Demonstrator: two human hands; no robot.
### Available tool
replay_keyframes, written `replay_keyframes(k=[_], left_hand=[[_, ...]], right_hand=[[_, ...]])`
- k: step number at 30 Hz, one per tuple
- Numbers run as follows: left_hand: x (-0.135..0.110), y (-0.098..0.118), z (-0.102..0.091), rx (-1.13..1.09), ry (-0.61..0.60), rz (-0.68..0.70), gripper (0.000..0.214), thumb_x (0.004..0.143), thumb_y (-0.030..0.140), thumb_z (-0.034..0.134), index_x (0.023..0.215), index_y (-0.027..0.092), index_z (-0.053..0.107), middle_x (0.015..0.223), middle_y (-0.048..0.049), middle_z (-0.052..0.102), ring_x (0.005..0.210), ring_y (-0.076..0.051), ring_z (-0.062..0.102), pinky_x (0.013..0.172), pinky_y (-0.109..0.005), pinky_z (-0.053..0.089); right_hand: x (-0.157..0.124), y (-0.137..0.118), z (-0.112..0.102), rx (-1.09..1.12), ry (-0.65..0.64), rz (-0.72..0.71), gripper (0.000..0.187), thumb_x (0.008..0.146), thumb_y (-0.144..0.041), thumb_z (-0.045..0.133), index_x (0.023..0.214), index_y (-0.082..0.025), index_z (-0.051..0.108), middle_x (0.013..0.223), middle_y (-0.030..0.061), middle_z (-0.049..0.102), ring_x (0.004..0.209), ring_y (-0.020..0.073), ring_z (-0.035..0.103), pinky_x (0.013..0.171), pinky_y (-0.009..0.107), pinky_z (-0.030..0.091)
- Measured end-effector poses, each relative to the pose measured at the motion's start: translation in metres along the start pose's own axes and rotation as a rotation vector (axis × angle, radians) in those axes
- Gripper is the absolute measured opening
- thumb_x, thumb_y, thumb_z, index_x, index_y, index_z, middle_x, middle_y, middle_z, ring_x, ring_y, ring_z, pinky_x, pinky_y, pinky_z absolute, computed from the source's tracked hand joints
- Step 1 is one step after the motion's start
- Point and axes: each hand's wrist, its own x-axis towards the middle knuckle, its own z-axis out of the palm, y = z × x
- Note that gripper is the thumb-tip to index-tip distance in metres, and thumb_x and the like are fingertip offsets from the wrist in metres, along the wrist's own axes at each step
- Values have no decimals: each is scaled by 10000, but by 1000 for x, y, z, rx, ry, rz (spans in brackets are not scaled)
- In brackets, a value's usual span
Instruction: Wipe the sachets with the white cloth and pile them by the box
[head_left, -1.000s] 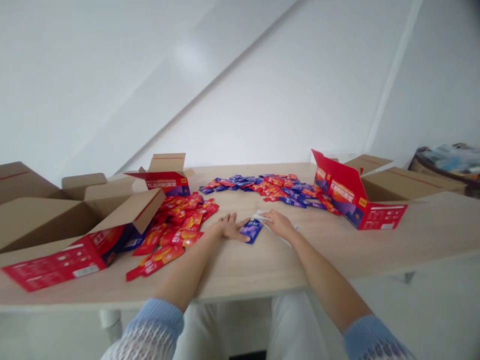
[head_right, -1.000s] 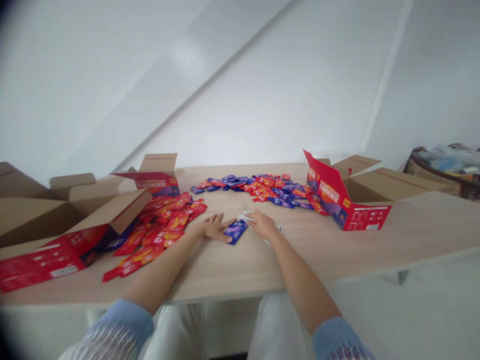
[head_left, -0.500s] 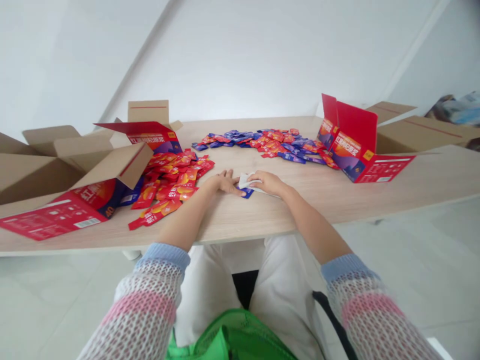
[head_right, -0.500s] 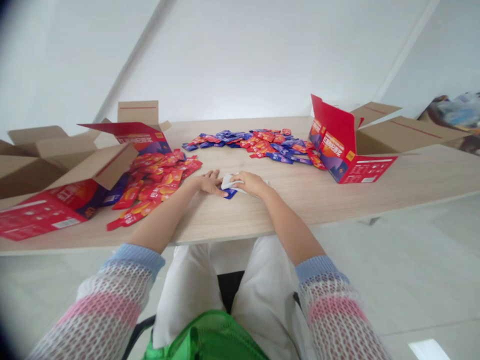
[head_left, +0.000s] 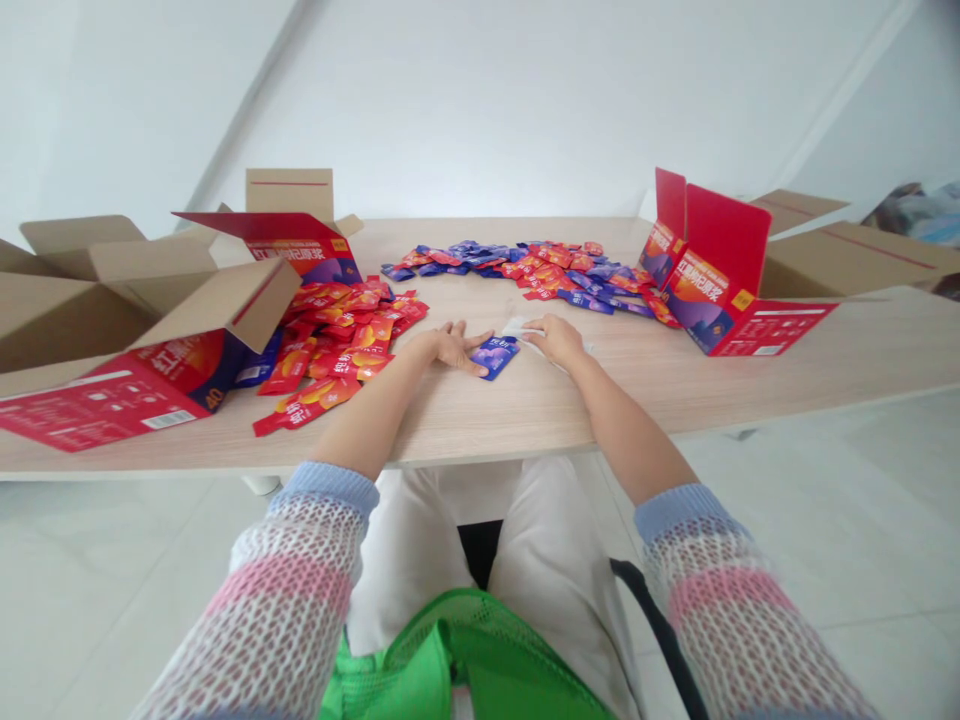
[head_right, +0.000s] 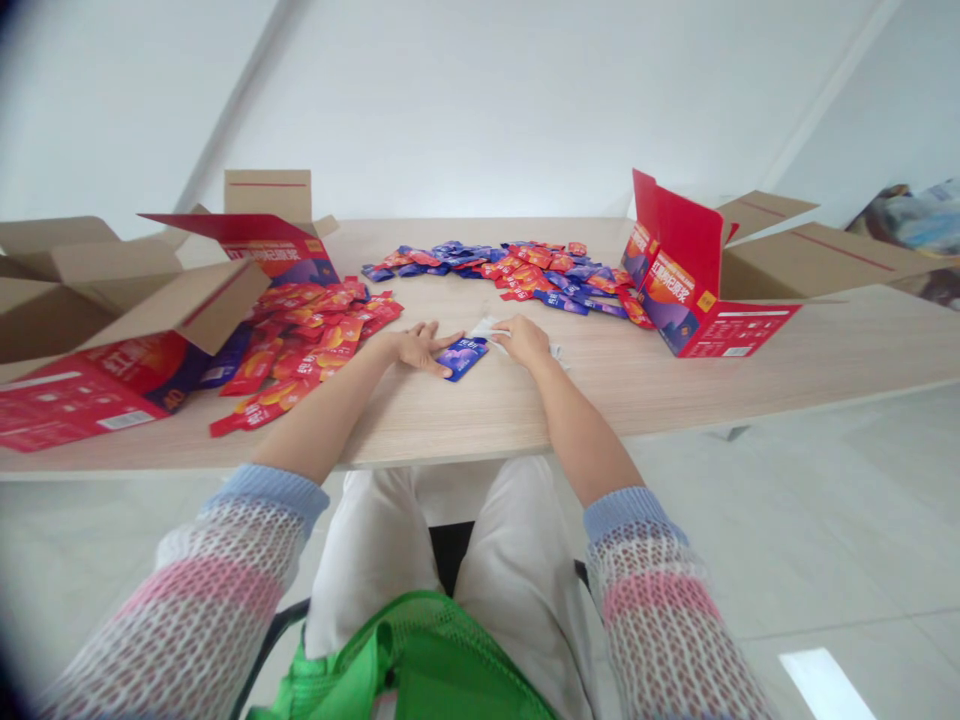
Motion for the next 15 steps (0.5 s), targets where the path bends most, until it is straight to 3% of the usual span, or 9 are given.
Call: replay_keyframes(k=[6, 10, 13, 15], left_hand=[[-3, -3, -2, 13, -30, 27, 1217, 523, 725, 688, 1497, 338, 69, 1545, -121, -115, 1358, -464, -93, 1029, -642, 65], [1, -6, -1, 22, -46, 14, 1195, 503, 713, 704, 1493, 318, 165, 1550, -100, -100, 1361, -455, -98, 1053, -610, 55], [5, -9, 1, 16, -33, 10, 1180, 497, 688, 722, 1487, 281, 224, 1546, -101, -117, 1364, -446, -105, 1072, -580, 53], [7, -11, 1, 11, -33, 15, 1184, 499, 674, 729, 1490, 290, 206, 1543, -107, -124, 1365, -446, -102, 1062, -598, 58]], right_hand=[[1, -5, -3, 284, 32, -179, 350, 868, -404, 552, 1147, -225, 666, 1024, 53, 659, 936, 191, 572, 843, 283, 410], [-5, -25, -4, 461, -87, -366, 359, 881, -380, 534, 1187, -226, 640, 1016, 41, 658, 918, 176, 581, 839, 277, 413], [-9, -37, -1, 391, -232, -435, 374, 863, -381, 566, 1203, -239, 628, 1012, 42, 661, 905, 174, 590, 834, 268, 411], [-9, -39, 1, 241, -264, -389, 381, 841, -400, 595, 1198, -269, 630, 1027, 40, 664, 912, 183, 593, 830, 263, 410]])
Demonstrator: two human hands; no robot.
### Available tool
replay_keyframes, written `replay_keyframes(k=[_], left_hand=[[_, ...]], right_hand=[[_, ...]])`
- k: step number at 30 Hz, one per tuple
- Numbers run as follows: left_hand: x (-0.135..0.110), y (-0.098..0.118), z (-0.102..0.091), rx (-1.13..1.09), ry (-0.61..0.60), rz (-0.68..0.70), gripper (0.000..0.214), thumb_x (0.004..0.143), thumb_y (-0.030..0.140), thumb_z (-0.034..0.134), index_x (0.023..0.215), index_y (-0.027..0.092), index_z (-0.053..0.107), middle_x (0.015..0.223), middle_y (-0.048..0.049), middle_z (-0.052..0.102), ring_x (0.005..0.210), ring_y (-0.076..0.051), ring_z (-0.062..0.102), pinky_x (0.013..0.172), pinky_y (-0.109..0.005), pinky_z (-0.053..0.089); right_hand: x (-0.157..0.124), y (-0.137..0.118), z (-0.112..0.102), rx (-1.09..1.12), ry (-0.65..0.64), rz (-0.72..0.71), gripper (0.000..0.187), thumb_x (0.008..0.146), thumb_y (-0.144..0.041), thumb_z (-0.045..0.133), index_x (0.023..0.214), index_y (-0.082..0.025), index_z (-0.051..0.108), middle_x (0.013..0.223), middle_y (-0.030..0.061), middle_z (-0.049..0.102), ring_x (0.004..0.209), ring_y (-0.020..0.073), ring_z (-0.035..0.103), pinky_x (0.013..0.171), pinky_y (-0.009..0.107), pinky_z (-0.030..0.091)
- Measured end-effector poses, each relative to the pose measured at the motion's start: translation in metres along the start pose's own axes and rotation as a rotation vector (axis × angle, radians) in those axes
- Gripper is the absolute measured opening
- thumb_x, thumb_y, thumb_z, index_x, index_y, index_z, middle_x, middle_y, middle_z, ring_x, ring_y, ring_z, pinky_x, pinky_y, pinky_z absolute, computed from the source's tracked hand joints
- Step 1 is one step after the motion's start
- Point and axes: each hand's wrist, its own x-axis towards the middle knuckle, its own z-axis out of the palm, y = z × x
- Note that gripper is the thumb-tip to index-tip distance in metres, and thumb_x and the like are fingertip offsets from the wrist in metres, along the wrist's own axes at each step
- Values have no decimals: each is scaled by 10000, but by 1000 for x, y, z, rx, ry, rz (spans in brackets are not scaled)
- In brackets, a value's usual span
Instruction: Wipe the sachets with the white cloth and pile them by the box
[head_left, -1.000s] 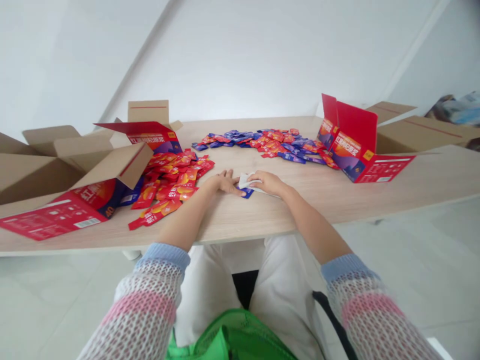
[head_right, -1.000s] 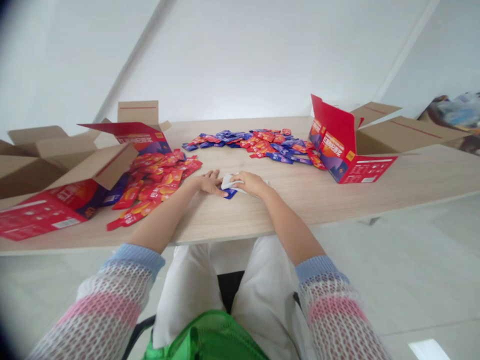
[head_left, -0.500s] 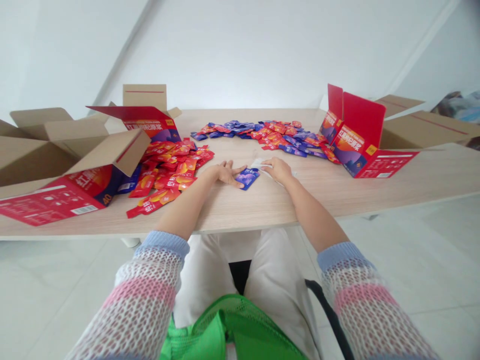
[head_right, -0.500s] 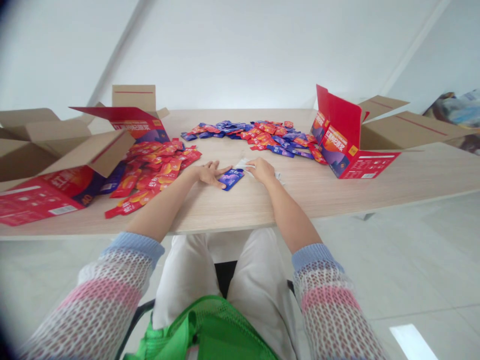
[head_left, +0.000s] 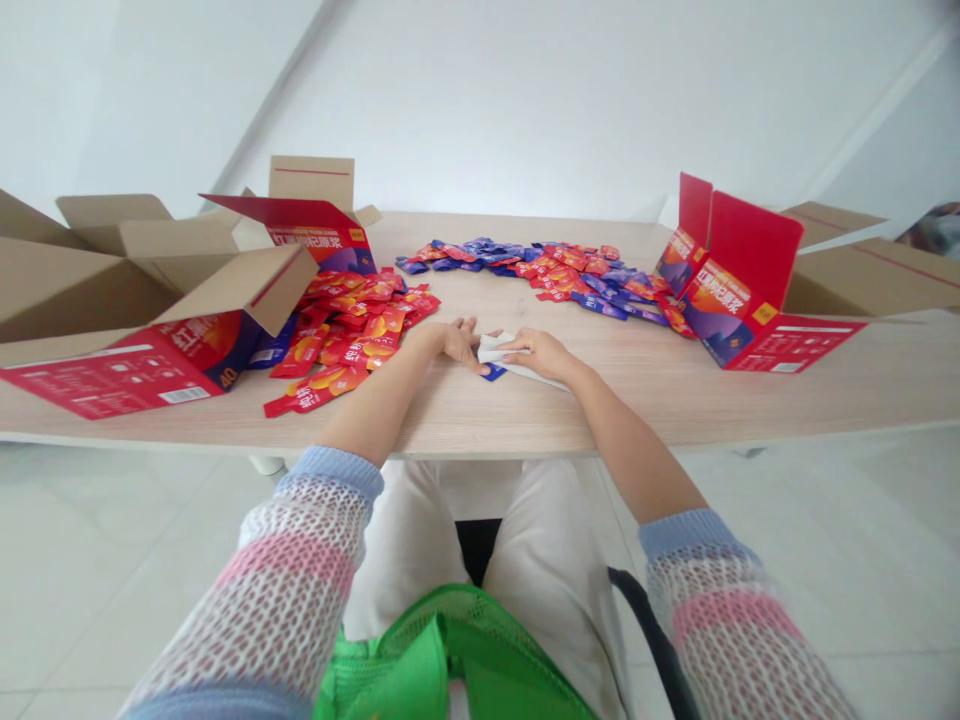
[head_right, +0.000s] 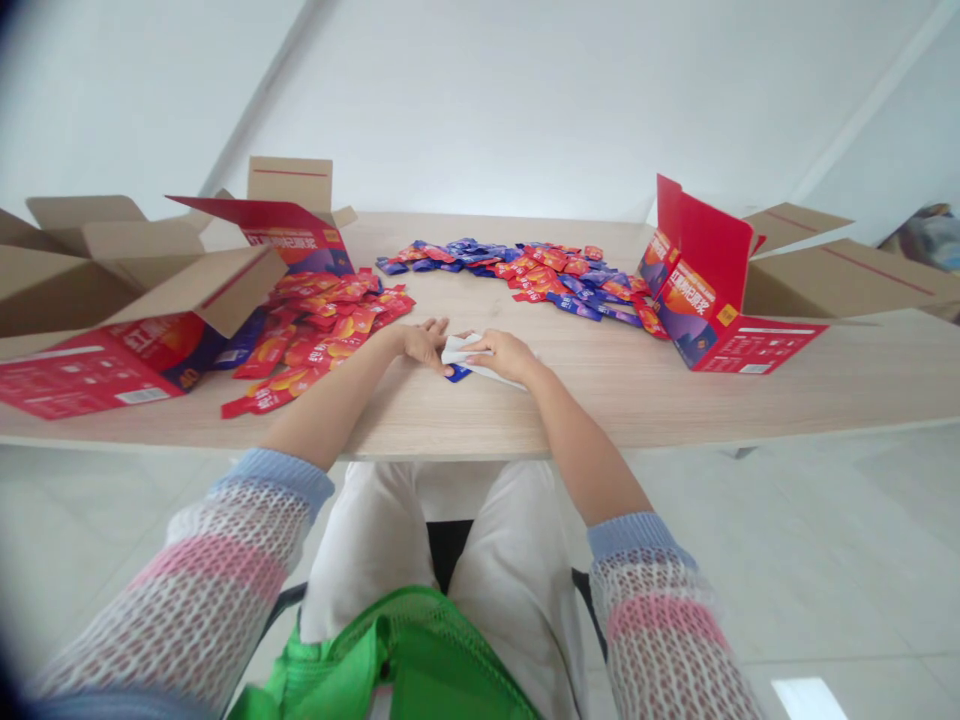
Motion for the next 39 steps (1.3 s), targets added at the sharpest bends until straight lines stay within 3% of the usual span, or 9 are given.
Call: replay_keyframes(k=[10, 14, 17, 20, 22, 25, 28, 33, 39], left_hand=[[-12, -2, -5, -80, 36, 78, 1167, 481, 643, 745, 1478, 311, 236, 1559, -100, -50, 1370, -450, -59, 1063, -579, 74], [-16, -16, -4, -211, 98, 179, 994, 510, 571, 757, 1400, 278, 426, 1562, -89, 72, 1391, -375, 94, 1095, -464, 136], [-20, -32, 3, -438, 177, 318, 759, 561, 472, 751, 1257, 227, 577, 1498, -71, 302, 1309, -280, 340, 1048, -333, 275], [-25, -43, 12, -653, 278, 308, 597, 574, 372, 738, 1112, 144, 613, 1169, -76, 609, 1021, -220, 566, 874, -302, 428], [-28, -45, 17, -701, 413, 236, 480, 593, 314, 704, 1016, 111, 600, 904, -45, 651, 807, -183, 593, 736, -283, 464], [-32, -37, 20, -532, 650, 157, 311, 647, 244, 632, 927, 116, 589, 773, -11, 612, 696, -151, 558, 641, -244, 440], [-35, -17, 20, -282, 741, 129, 256, 743, 263, 564, 961, 138, 614, 791, -40, 637, 688, -170, 572, 624, -263, 431], [-38, 8, 14, -24, 841, -10, 278, 830, 230, 501, 1068, 178, 636, 966, -126, 669, 940, -249, 583, 833, -362, 399], [-73, -23, -4, 147, 1160, -167, 378, 931, 149, 364, 1241, 202, 575, 1331, -95, 524, 1215, -271, 403, 1062, -482, 229]], right_hand=[[-11, 24, -20, -309, 216, 596, 340, 848, -470, 546, 1161, -378, 640, 1097, 42, 681, 975, 230, 618, 775, 303, 448], [-15, 31, -25, -308, 246, 638, 342, 835, -473, 553, 1154, -386, 641, 1081, 33, 688, 980, 227, 625, 754, 292, 458], [-15, 33, -25, -308, 243, 624, 344, 829, -481, 550, 1150, -394, 640, 1074, 24, 692, 978, 228, 627, 752, 296, 463], [-15, 35, -25, -316, 234, 610, 377, 820, -477, 557, 1168, -358, 638, 1101, 36, 684, 981, 224, 627, 752, 286, 465], [-15, 36, -24, -326, 230, 607, 390, 819, -480, 552, 1173, -341, 640, 1116, 49, 679, 984, 229, 628, 751, 287, 465], [-14, 38, -25, -324, 196, 599, 411, 819, -493, 541, 1189, -337, 632, 1133, 64, 671, 994, 245, 626, 759, 301, 465], [-14, 42, -24, -333, 164, 603, 405, 823, -498, 524, 1187, -357, 631, 1122, 64, 674, 997, 264, 626, 755, 322, 469], [-13, 52, -21, -335, 164, 581, 443, 818, -540, 497, 1202, -357, 623, 1115, 86, 673, 981, 288, 630, 726, 344, 468], [-15, 51, -19, -341, 173, 579, 483, 819, -578, 476, 1214, -340, 620, 1082, 110, 680, 937, 296, 641, 684, 345, 466]])
